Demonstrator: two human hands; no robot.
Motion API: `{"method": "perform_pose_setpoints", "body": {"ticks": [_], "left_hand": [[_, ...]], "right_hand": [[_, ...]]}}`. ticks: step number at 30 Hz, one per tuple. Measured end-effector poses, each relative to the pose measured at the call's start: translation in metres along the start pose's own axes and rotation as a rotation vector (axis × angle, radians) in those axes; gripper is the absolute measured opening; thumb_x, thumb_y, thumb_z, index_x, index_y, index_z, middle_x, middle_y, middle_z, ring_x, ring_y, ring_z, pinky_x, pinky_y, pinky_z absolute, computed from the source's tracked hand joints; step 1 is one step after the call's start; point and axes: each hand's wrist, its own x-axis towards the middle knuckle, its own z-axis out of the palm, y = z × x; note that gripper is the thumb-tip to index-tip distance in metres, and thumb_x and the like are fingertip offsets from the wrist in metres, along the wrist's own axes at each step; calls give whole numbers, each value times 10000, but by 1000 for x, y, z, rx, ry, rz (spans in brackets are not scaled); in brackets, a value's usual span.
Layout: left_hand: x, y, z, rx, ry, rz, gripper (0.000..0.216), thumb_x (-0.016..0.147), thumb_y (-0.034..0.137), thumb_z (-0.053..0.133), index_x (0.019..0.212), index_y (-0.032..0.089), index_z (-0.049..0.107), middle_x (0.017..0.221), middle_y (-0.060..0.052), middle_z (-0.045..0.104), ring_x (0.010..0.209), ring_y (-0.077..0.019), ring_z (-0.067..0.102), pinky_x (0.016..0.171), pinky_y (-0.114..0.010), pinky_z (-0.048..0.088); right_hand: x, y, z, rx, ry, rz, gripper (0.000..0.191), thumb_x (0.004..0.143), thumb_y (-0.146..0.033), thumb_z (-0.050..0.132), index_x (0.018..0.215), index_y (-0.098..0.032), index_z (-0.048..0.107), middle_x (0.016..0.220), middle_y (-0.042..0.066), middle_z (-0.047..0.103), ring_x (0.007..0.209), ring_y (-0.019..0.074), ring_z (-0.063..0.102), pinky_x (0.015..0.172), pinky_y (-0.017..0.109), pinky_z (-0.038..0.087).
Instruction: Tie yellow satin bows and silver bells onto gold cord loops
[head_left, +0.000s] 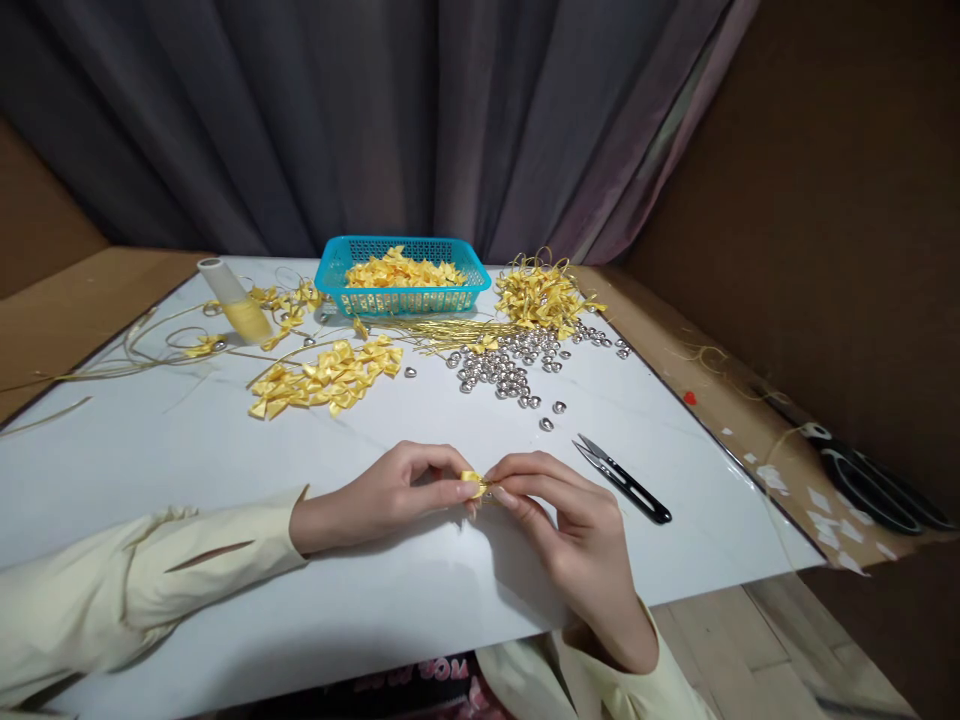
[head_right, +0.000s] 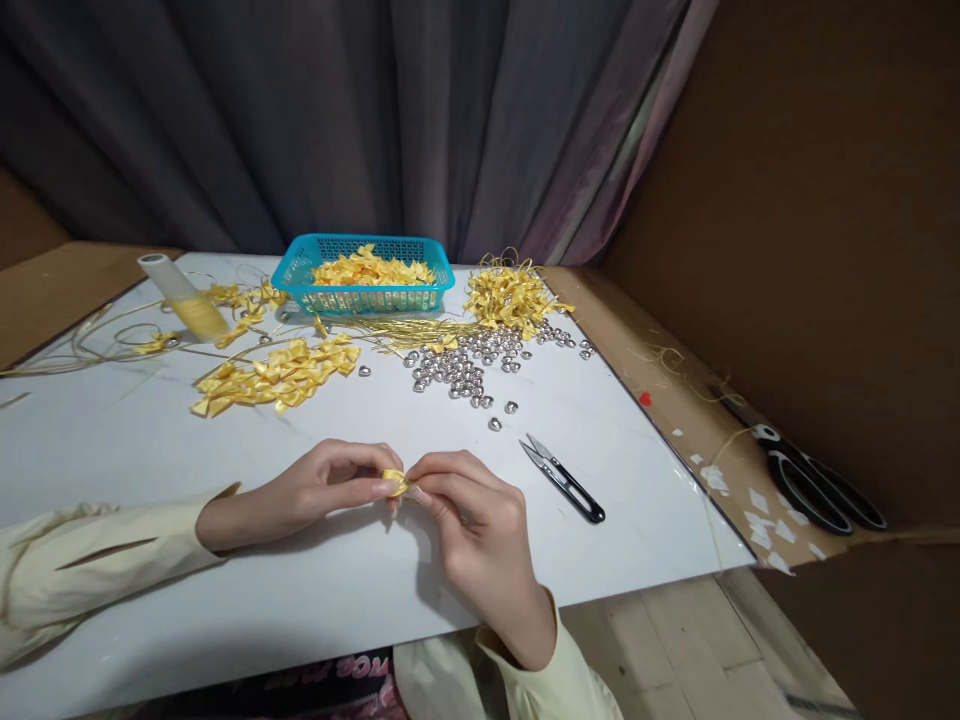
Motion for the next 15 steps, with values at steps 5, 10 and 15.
{"method": "perform_pose_setpoints", "body": {"ticks": [5,10,15], "left_hand": [[-1,0,0,-3,-5,5,222,857,319,553,770,126,622,777,-49,618,773,-173,555,742,-299,414],[-1,-1,0,1,-10,8,219,866,314,545,774,129,619,782,-52,618,777,-173,554,743,-298,416],[-1,-2,1,53,6,21,232,868,322,531,776,128,620,784,-55,619,780,-176,558,742,-297,418]], "right_hand": [[-1,1,0,2,-8,10,214,825,-48,550,737,-186,688,805,52,700,730,159,650,657,266,521],[-1,1,0,4,-12,16,223,823,-52,548,725,-196,687,793,50,702,720,165,649,645,277,528],[0,1,0,9,-12,15,226,819,-48,545,726,-194,690,784,49,703,718,164,649,644,275,527]]}}
